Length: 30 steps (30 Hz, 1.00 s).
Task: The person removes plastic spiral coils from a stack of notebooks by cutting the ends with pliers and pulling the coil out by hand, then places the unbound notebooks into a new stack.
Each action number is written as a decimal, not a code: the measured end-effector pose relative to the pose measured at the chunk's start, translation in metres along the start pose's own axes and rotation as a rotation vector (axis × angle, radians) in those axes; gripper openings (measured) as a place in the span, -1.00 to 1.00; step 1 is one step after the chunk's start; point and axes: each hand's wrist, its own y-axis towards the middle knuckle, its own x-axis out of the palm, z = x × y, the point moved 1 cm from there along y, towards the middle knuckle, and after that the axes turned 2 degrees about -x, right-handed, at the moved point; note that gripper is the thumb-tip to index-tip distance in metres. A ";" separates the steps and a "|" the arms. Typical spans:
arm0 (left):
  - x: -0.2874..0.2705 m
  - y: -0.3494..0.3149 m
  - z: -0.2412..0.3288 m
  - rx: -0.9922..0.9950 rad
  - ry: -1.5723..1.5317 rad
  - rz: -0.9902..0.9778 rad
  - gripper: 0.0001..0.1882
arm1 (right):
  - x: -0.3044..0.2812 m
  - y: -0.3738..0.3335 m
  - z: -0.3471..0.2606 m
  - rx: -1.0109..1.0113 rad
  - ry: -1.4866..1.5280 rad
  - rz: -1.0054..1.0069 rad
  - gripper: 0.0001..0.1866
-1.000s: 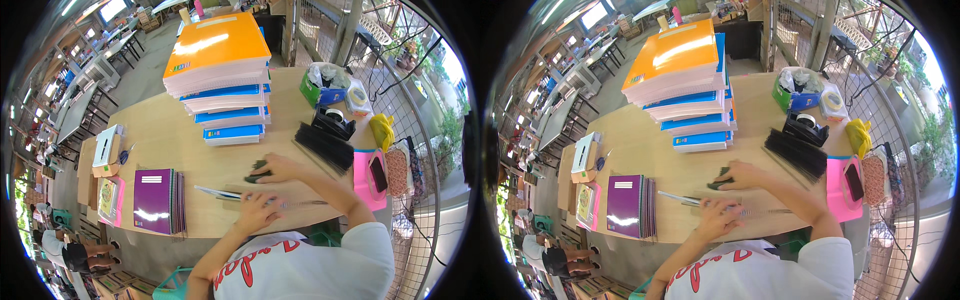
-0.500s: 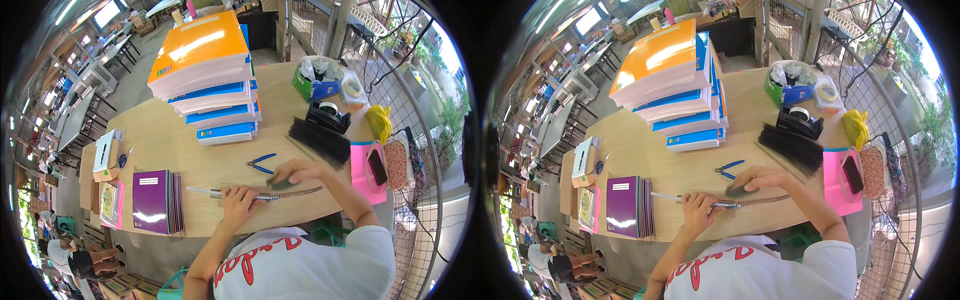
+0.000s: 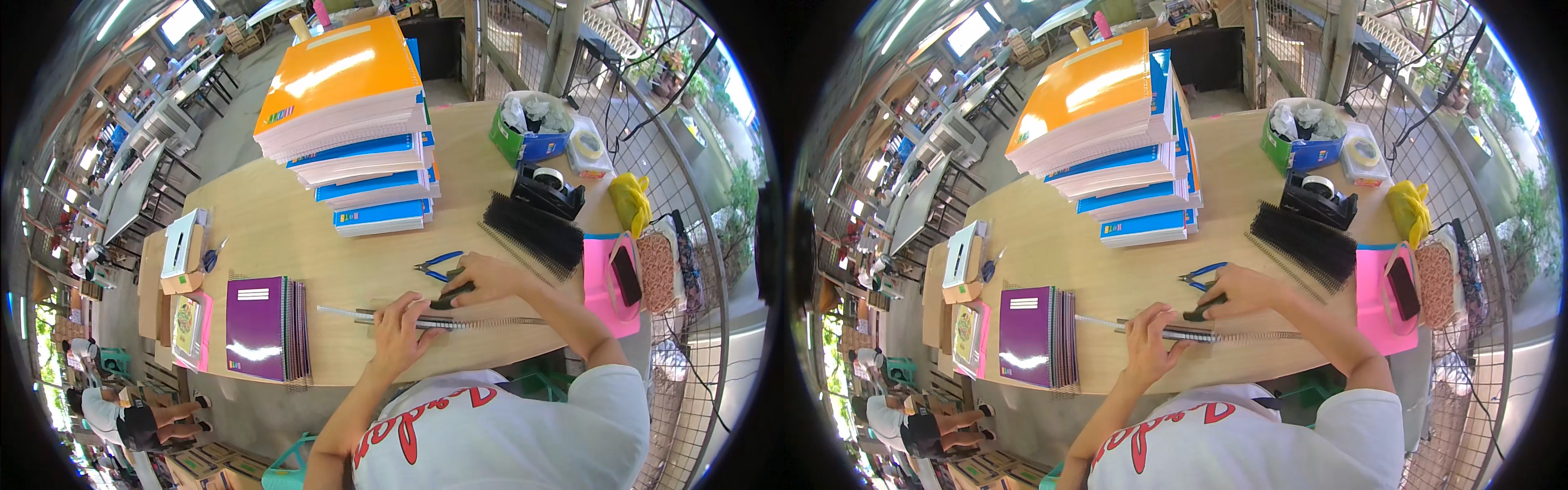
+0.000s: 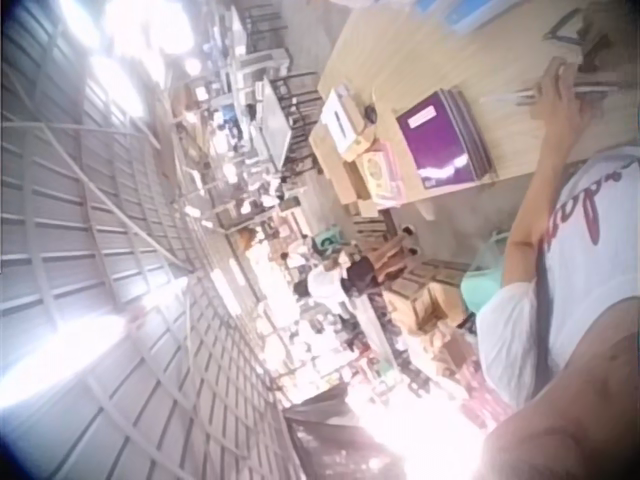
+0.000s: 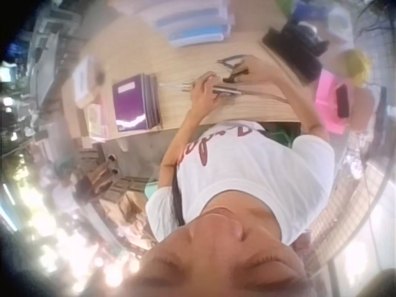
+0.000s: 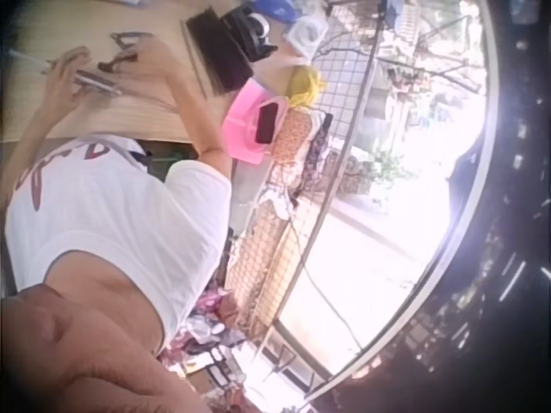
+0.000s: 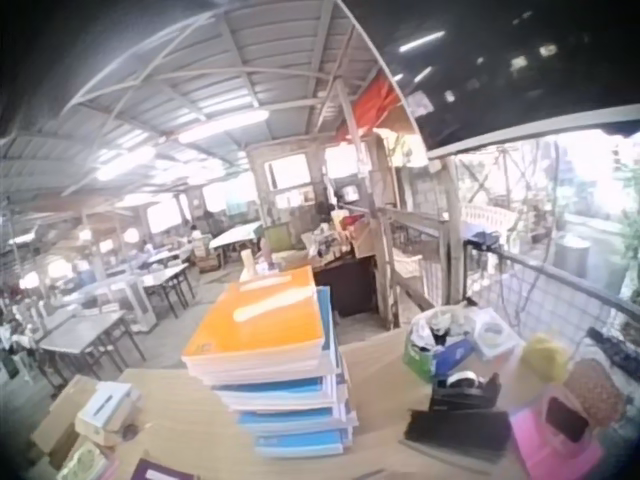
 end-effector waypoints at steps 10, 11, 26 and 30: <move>-0.004 0.003 -0.001 -0.074 -0.040 -0.039 -0.23 | 0.008 0.017 -0.002 -0.019 -0.080 0.002 -0.54; -0.010 0.007 0.000 -0.088 -0.013 0.036 -0.29 | 0.007 0.016 -0.001 -0.019 -0.079 0.004 -0.54; -0.020 -0.011 -0.039 -0.202 0.086 0.015 -0.41 | 0.012 0.043 -0.011 -0.017 0.181 0.157 -0.51; -0.023 -0.008 -0.036 -0.237 0.065 0.038 -0.38 | 0.019 0.051 0.002 0.013 0.040 0.032 -0.47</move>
